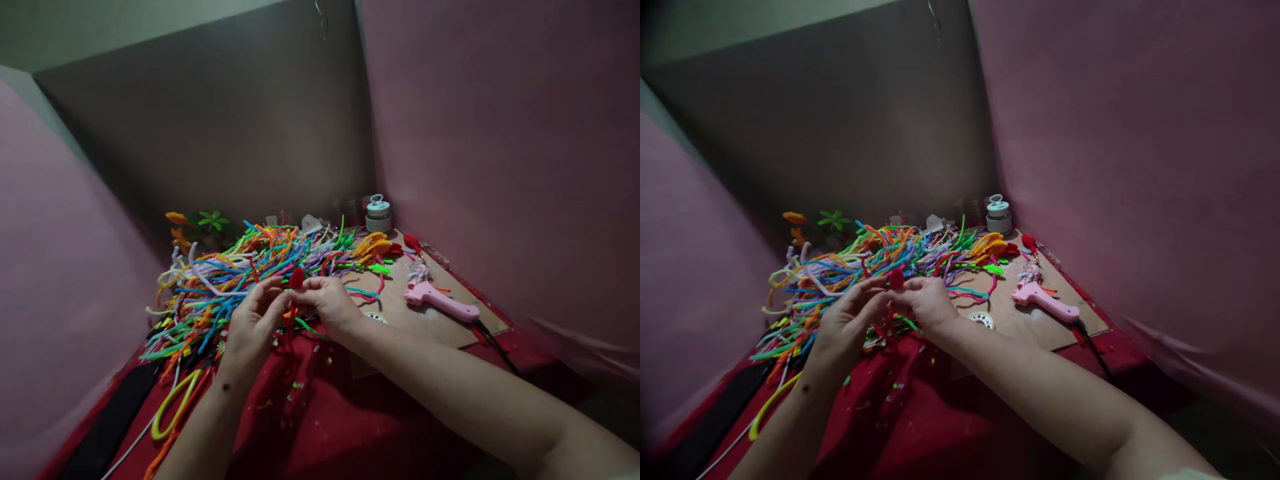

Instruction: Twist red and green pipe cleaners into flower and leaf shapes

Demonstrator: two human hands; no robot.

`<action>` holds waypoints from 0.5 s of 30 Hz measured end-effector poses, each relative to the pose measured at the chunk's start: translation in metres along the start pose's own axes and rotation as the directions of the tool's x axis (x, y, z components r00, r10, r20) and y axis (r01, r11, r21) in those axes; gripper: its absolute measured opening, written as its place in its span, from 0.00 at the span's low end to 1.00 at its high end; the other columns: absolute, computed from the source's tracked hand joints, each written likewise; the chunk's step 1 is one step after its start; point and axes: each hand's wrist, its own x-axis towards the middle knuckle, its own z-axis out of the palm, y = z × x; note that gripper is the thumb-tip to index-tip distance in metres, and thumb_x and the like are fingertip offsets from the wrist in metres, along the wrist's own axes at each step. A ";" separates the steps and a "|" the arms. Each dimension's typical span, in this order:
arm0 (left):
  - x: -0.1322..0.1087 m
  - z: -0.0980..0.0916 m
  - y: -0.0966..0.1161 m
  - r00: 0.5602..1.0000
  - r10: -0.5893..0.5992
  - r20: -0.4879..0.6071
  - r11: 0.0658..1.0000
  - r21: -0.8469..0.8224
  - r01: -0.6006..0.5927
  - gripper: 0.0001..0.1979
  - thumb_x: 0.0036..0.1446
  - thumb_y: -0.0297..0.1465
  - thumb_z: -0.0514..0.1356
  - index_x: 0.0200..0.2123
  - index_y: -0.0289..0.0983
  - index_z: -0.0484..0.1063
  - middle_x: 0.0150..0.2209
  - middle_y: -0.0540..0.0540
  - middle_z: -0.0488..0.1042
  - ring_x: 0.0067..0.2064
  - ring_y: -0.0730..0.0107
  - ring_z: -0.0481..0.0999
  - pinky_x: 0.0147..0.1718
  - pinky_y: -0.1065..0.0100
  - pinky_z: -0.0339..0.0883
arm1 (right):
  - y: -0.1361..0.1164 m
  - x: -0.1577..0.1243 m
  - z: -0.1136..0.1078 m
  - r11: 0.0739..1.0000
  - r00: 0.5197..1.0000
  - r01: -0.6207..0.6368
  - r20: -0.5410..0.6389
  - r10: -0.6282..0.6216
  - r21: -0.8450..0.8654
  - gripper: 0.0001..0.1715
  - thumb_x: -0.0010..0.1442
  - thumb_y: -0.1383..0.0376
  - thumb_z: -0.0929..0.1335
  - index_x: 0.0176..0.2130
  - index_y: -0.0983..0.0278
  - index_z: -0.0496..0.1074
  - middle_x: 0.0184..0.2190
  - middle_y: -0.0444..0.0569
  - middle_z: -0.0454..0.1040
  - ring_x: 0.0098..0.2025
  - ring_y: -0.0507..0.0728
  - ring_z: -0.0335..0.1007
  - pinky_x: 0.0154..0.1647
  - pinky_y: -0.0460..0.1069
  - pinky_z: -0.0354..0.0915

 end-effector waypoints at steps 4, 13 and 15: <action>0.003 0.001 0.003 0.940 -0.242 0.242 0.970 0.050 0.237 0.15 0.46 0.41 0.61 0.25 0.32 0.70 0.18 0.51 0.67 0.17 0.79 0.60 0.15 0.76 0.52 | -0.004 0.011 -0.009 0.995 0.995 0.073 -0.074 -0.069 0.061 0.17 0.33 0.62 0.75 0.21 0.69 0.68 0.15 0.41 0.69 0.14 0.44 0.57 0.16 0.41 0.51; 0.012 0.017 0.023 0.959 -0.227 0.168 0.974 0.033 0.225 0.13 0.43 0.39 0.62 0.25 0.34 0.69 0.15 0.55 0.61 0.16 0.81 0.56 0.14 0.77 0.48 | -0.009 0.017 -0.011 0.986 0.993 0.090 -0.087 -0.079 0.141 0.18 0.33 0.62 0.75 0.24 0.67 0.68 0.16 0.40 0.69 0.15 0.45 0.58 0.14 0.41 0.52; 0.019 0.017 0.024 0.975 -0.185 0.122 0.982 0.002 0.187 0.12 0.43 0.37 0.63 0.22 0.34 0.69 0.14 0.55 0.60 0.15 0.81 0.56 0.14 0.77 0.49 | -0.011 0.018 -0.012 0.980 0.992 0.086 -0.108 -0.067 0.181 0.18 0.36 0.59 0.74 0.24 0.67 0.67 0.17 0.41 0.69 0.15 0.45 0.58 0.14 0.41 0.50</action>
